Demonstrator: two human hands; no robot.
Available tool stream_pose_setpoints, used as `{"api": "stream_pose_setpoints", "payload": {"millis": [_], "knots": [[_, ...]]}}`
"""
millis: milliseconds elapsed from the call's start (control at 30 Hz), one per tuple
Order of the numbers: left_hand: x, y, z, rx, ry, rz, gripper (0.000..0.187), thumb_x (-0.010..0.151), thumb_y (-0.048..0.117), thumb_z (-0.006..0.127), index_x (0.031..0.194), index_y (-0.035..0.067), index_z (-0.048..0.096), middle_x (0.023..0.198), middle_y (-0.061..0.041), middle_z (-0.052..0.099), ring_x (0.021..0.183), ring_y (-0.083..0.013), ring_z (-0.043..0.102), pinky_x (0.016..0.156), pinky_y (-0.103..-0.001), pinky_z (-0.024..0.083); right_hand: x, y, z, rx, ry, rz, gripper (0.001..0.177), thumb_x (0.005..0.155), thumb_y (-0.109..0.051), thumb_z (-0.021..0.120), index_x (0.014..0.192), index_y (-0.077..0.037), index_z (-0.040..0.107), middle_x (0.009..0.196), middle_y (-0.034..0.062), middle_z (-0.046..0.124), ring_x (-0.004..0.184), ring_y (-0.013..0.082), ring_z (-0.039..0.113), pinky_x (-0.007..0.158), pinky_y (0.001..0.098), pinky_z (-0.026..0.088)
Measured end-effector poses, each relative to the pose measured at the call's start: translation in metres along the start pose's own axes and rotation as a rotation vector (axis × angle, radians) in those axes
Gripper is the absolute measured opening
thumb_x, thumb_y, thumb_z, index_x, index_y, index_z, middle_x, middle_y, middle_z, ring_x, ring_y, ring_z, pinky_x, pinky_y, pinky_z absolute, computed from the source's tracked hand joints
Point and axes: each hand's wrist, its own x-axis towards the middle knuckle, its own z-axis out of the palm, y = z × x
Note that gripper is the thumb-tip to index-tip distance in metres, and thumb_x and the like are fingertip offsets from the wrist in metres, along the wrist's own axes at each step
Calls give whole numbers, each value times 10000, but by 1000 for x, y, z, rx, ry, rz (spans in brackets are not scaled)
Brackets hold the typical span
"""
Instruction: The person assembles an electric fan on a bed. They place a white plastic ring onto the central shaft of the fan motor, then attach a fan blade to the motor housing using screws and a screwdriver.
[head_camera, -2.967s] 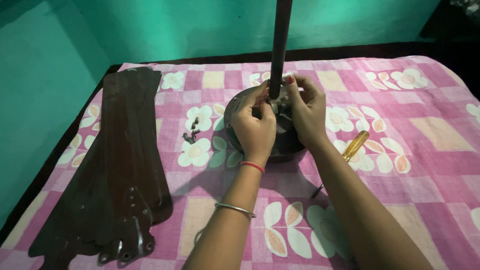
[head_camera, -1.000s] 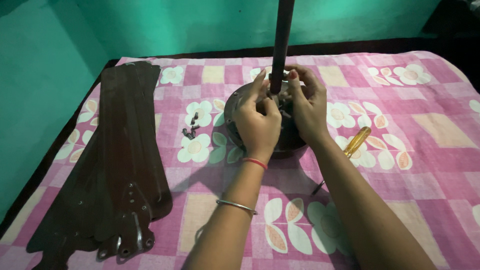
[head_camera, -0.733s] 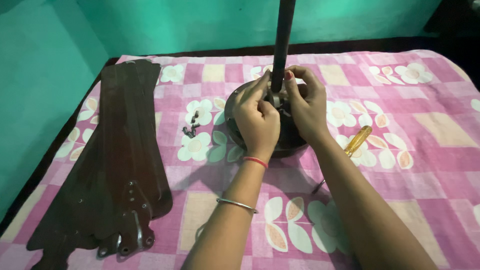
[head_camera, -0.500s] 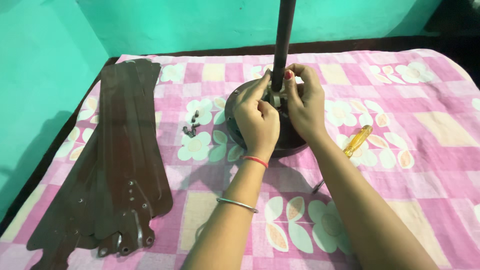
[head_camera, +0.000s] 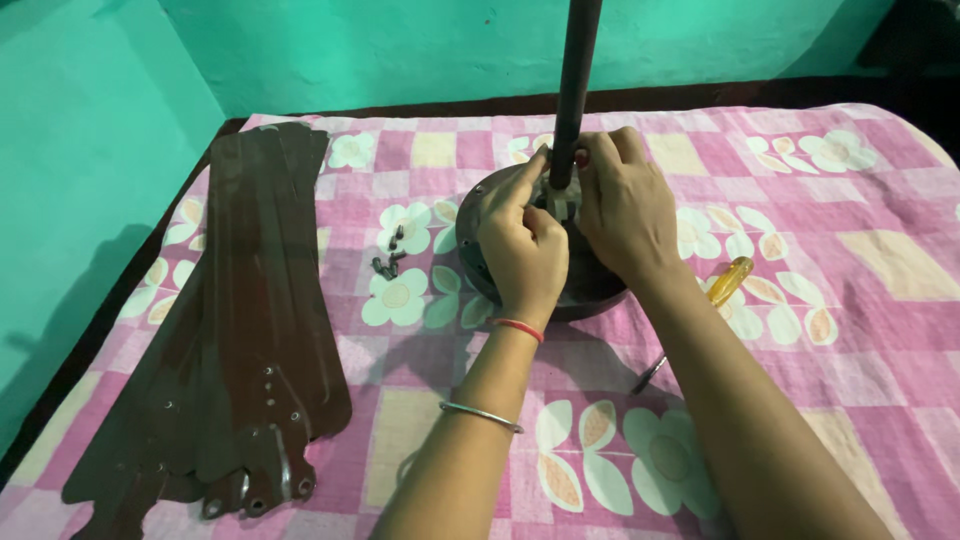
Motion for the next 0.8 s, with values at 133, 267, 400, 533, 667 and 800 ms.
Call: {"api": "stream_pose_setpoints", "payload": {"millis": [133,267,400,533,667,800], "knots": [[0,-1,-1,5,-13,-14,548,799,-137,478,1258,42,717,1150,-147,762,1075,-287,732,972,-372,561,2,1,2,83,-45,71,189,1065,-119,543,1216,-46,632,1102,186,600,896,401,649,720,494,507],[0,-2,0,1,-18,-37,548,802,-135,480,1260,48,719,1147,-145,764,1068,-284,734,949,-364,567,1,6,5,124,-51,75,159,1083,-125,534,1194,-66,631,1116,185,589,912,393,653,744,484,521],[0,-4,0,25,-34,-85,550,807,-133,490,1258,63,736,1116,-144,770,1016,-278,734,907,-359,571,-6,8,10,150,-1,76,227,1077,-121,536,1284,-80,619,1120,202,576,933,401,649,741,480,521],[0,-5,0,-37,-35,-76,531,826,-124,486,1270,56,715,1144,-131,770,1055,-252,750,921,-345,581,-10,9,15,263,-7,153,322,1100,-219,464,1377,-85,560,1151,211,642,980,388,680,809,464,534],[2,-4,-2,-140,-47,-186,500,858,-118,482,1273,45,707,1163,-117,768,1098,-214,757,935,-329,588,-10,13,16,408,-60,369,427,1107,-386,383,1413,-105,485,1159,205,730,1033,353,742,873,428,560],[4,-4,-11,-152,-104,-273,474,861,-109,495,1260,45,701,1179,-91,780,1073,-183,757,837,-297,574,-16,19,14,290,-94,361,528,1112,-408,333,1499,-66,442,1282,273,664,1164,445,643,971,492,501]]}}
